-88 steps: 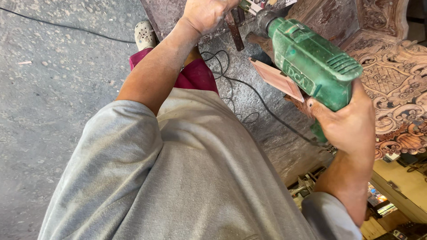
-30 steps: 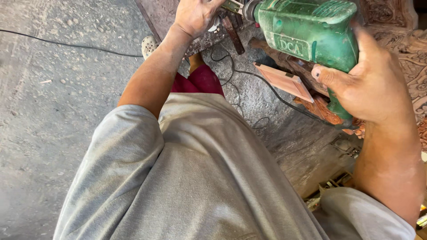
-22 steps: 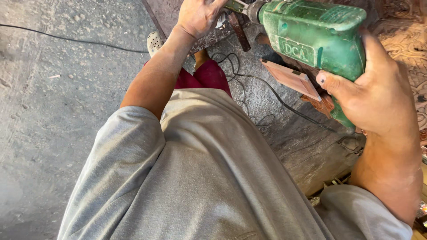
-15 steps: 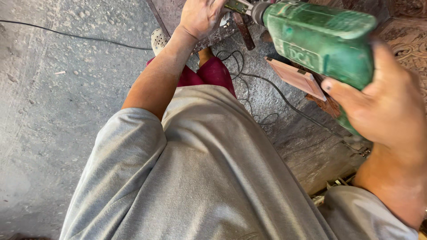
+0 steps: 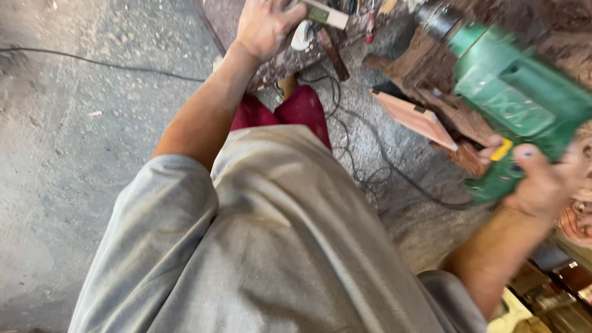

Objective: The person holds a wooden cabinet door panel and positions a metal hinge on its edge, then uses a green electric drill to drive screws and secure the hinge. They reposition the panel and the hinge, drill additional screws, and handle the door and hinge parts repeatedly while working at a cluttered work table.

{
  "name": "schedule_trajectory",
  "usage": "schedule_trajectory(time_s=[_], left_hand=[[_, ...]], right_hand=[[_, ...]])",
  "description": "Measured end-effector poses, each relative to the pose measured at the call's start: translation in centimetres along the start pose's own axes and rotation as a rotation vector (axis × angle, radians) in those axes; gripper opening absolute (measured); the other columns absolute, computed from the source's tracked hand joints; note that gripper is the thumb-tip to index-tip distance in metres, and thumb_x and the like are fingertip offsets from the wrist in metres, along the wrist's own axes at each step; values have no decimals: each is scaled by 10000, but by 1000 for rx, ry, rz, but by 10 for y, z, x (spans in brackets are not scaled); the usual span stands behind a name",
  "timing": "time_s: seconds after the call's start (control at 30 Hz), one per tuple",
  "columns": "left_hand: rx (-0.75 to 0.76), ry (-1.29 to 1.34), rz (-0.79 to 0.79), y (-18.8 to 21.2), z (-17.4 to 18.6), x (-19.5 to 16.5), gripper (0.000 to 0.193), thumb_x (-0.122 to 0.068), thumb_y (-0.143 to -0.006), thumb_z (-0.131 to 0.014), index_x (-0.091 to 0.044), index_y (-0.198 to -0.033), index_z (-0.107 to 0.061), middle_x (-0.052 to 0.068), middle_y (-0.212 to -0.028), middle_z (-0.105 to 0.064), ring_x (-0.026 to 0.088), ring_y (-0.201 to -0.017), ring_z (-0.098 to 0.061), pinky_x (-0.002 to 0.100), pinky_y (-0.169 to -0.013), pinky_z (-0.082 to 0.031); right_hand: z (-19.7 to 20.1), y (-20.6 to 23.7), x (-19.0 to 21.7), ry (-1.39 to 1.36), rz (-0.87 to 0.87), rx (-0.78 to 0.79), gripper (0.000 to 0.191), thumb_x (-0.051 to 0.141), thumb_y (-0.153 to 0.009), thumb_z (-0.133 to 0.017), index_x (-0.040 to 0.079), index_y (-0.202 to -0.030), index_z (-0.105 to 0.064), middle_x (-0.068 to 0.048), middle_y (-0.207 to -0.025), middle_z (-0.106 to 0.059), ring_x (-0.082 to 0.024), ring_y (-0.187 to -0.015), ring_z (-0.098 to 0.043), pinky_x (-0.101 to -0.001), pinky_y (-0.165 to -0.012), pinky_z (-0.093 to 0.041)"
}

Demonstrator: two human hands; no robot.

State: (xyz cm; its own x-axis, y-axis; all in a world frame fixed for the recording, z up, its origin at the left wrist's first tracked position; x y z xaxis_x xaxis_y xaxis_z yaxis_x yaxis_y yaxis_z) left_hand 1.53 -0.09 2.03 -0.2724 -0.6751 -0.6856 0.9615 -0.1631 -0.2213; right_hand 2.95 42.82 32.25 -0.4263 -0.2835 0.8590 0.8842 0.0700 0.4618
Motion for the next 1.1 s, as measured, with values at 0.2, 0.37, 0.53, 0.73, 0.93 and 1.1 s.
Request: schedule_trajectory(time_s=[0.2,0.37,0.53,0.73,0.93,1.1], left_hand=[[-78,-192,-139,-30,19,-28,148,-189,-976,-744,-124,-1061,-642,77,-1235,-644,301,-1247,-566,552,-1101,-406],[5,-146,-37,-56,18,-42,201,-128,-933,-796,-88,-1058,-645,105,-1243,-658,340,-1225,-601,555,-1091,-418],[53,-218,70,-75,8,-47,229,-88,-921,-828,-84,-1082,-665,120,-1268,-676,364,-1231,-616,581,-1135,-400],[112,-229,168,-76,-8,-36,202,-90,-879,-807,-84,-1013,-656,151,-1215,-706,397,-1193,-630,616,-1154,-356],[135,-247,246,-69,-12,-31,218,-111,-907,-810,-96,-1005,-616,158,-1200,-718,424,-1214,-616,642,-1189,-296],[125,-281,283,-62,-13,-28,195,-124,-905,-766,-106,-997,-595,157,-1217,-731,444,-1324,-586,641,-1242,-254]], right_hand=[[32,-125,-169,-468,-91,-21,484,210,-1027,-703,-26,-1401,-508,-207,-1052,-660,-283,-818,-674,-388,-717,-590],[51,-266,-319,-739,-305,-55,481,367,-1050,-664,6,-1348,-553,-154,-1068,-681,-248,-877,-667,-338,-736,-573],[45,-389,-409,-832,-481,-197,454,371,-989,-660,36,-1288,-590,-138,-1061,-704,-238,-896,-690,-339,-772,-597],[17,-455,-445,-978,-521,26,502,432,-1004,-697,18,-1265,-586,-115,-1073,-683,-244,-907,-670,-367,-793,-566],[31,-460,-446,-540,-369,-42,577,443,-1026,-734,92,-1428,-514,-116,-1128,-660,-283,-911,-689,-458,-802,-603],[44,-458,-468,-311,-538,-235,630,468,-966,-668,162,-1472,-452,-96,-1260,-662,-286,-1040,-703,-444,-735,-622]])
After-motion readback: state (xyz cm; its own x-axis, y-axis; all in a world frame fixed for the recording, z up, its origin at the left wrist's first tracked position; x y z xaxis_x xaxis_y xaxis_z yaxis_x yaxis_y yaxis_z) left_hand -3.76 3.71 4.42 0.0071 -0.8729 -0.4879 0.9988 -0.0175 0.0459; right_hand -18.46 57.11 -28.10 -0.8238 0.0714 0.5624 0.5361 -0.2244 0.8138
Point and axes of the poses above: each hand's wrist, its own y-axis away from the middle knuckle, its own z-axis out of the back of the hand, x = y × z, the point moved 8 cm from there along -y, towards the middle knuckle
